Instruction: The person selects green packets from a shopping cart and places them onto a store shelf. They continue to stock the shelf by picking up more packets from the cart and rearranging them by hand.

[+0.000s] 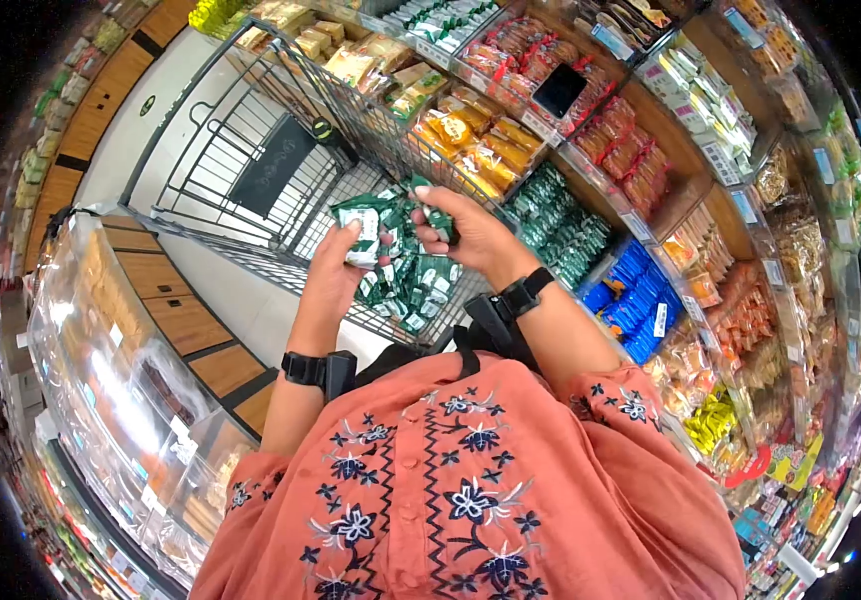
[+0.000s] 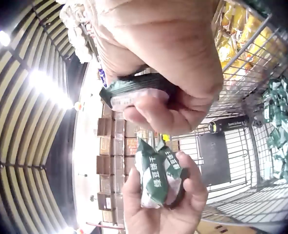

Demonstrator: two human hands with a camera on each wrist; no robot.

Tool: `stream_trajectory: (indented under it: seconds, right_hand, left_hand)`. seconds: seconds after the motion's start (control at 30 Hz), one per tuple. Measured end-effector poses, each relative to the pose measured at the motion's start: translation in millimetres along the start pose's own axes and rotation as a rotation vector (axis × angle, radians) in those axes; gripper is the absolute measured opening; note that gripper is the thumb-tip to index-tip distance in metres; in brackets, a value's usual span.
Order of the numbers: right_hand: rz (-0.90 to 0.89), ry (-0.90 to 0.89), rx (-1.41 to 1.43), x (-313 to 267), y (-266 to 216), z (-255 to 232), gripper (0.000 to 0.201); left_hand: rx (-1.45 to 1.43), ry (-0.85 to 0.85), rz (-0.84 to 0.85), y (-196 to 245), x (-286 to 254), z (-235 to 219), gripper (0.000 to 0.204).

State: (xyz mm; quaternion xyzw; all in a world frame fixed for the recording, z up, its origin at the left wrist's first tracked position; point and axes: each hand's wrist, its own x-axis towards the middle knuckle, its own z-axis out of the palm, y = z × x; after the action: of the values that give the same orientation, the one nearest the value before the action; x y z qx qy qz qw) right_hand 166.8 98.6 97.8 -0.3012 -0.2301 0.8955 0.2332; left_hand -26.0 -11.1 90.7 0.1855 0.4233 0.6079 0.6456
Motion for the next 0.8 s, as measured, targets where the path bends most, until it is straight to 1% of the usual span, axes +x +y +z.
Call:
stream_trajectory:
  seconds: [0.03,0.13,0.17,0.27,0.3,0.4,0.43,0.53,0.57,0.6,0.63,0.67,0.7,0.73,0.8]
  right_hand:
    - [0.003,-0.132,0.074,1,-3,-8,0.036]
    - [-0.019,-0.174,0.189,3,-15,-11,0.043]
    - [0.008,-0.306,0.225,8,-19,-20,0.050]
    - [0.056,-0.311,0.223,8,-27,-24,0.049]
    - [0.074,-0.422,0.235,8,-30,-27,0.053]
    - [0.049,-0.323,0.195,-8,-33,-35,0.053]
    - [0.065,-0.358,0.245,-11,-34,-42,0.054]
    - [0.094,-0.354,0.293,-30,-43,-58,0.054]
    - [0.069,-0.287,0.202,-45,-47,-66,0.053]
    - [0.075,-0.259,0.162,-51,-51,-69,0.048]
    - [0.071,-0.252,0.126,-58,-54,-73,0.046]
    - [0.064,-0.248,0.088,-64,-58,-77,0.044]
    - [0.067,-0.227,0.108,-68,-59,-81,0.042]
    - [0.061,-0.189,0.073,-74,-63,-83,0.041]
    - [0.028,-0.179,0.016,-81,-69,-89,0.042]
  left_hand:
    - [0.009,0.023,0.018,3,-4,-1,0.033]
    - [0.040,0.117,0.062,11,-20,1,0.034]
    - [0.023,0.119,0.091,12,-26,4,0.034]
    - [0.003,0.172,0.134,6,-40,18,0.036]
    - [0.005,0.186,0.131,3,-43,23,0.036]
    - [0.018,0.203,0.148,-8,-49,46,0.037]
    - [0.023,0.198,0.156,-11,-50,55,0.037]
    - [0.032,0.196,0.169,-25,-51,81,0.034]
    - [0.042,0.208,0.181,-37,-52,93,0.034]
    - [0.046,0.216,0.188,-42,-53,101,0.033]
    - [0.033,0.258,0.182,-46,-55,111,0.031]
    - [0.044,0.260,0.196,-49,-56,119,0.031]
    - [0.059,0.255,0.201,-52,-56,125,0.032]
    - [0.073,0.247,0.206,-54,-57,131,0.032]
    - [0.093,0.255,0.220,-57,-60,144,0.034]
